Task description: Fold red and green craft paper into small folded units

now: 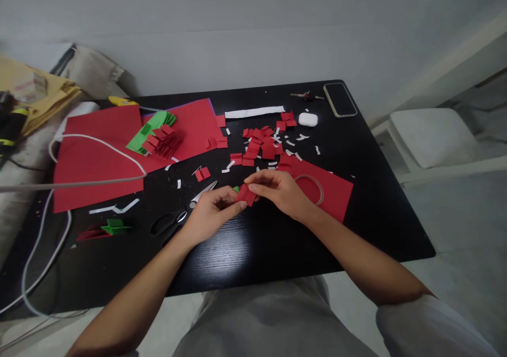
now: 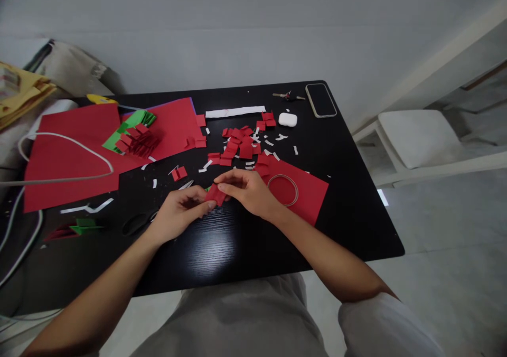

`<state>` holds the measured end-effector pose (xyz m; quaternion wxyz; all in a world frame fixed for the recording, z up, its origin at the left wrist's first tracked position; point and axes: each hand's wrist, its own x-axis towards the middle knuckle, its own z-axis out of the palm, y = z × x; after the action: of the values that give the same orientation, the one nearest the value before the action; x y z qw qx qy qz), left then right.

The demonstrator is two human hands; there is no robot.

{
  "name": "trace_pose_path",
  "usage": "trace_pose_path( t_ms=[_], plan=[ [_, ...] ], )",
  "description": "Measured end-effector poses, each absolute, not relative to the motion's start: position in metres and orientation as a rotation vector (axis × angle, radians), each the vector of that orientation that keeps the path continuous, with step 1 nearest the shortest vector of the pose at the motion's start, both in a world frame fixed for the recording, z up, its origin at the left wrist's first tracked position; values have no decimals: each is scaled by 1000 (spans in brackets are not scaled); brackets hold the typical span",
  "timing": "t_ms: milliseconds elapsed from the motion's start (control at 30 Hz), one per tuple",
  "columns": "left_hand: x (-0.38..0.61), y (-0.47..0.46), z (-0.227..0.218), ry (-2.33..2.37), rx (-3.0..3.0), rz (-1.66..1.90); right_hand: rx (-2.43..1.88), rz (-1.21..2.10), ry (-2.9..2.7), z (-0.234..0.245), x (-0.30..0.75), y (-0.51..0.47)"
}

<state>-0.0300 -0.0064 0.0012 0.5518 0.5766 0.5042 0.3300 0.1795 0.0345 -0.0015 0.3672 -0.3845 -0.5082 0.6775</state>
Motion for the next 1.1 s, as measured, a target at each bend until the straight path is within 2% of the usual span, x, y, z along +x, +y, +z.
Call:
trace_pose_path(
  t_ms=[200, 467, 767, 967, 1100],
  plan=[
    [-27, -6, 4, 1233, 1345, 917, -1057, 1826, -1209, 0, 180, 37],
    [-29, -7, 5, 1179, 1341, 899, -996, 2043, -964, -3, 181, 39],
    [-29, -1, 5, 1307, 1200, 1043, -1056, 1527, -1386, -2, 177, 32],
    [-33, 3, 7, 1302, 1156, 1041, -1070, 1313, -1597, -7, 177, 31],
    [-37, 6, 7, 1345, 1120, 1145, -1139, 950, -1952, -14, 178, 31]
  ],
)
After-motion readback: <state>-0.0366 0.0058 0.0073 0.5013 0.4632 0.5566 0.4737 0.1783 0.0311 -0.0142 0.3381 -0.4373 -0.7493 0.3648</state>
